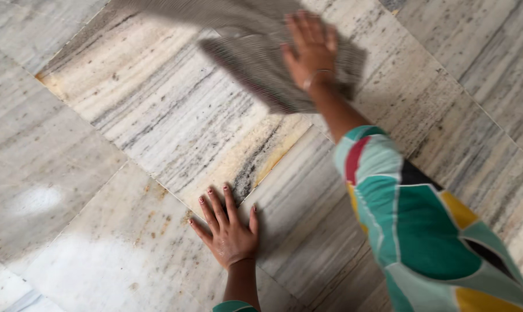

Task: The person wipes a tiled floor with a gray cloth using both hands. They move across the floor, cleaning around a large stone object and near a doorway with a mat.

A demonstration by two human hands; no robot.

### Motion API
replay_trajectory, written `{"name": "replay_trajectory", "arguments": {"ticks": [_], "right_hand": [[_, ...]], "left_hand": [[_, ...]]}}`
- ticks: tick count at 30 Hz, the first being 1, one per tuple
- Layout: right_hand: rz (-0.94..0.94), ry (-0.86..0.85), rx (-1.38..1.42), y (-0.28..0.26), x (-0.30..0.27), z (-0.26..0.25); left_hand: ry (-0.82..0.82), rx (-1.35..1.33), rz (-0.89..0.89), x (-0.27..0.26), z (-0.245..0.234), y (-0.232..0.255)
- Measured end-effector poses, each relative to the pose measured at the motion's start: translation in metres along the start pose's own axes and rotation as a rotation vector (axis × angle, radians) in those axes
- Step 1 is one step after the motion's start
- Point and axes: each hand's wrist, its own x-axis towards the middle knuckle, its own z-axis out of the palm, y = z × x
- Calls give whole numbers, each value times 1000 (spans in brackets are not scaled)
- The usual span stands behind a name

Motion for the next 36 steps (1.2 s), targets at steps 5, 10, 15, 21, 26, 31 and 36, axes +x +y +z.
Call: {"name": "replay_trajectory", "arguments": {"ticks": [5, 10, 15, 21, 26, 31, 36], "right_hand": [[582, 143, -48, 207, -145, -43], [1461, 44, 8, 259, -351, -37], [1615, 158, -74, 269, -446, 26], [1247, 216, -141, 254, -426, 62], [642, 166, -109, 130, -302, 60], [-24, -50, -213, -72, -230, 37], [-612, -29, -84, -170, -302, 25]], "left_hand": [[0, -23, -9, 0, 2, 1], [-24, -18, -26, 2, -1, 2], [-41, -30, -33, 3, -4, 4], [-47, -37, -44, 1, -9, 2], [-38, -25, -37, 0, -7, 2], [69, -144, -30, -3, 2, -3], [362, -514, 16, -17, -5, -23]]}}
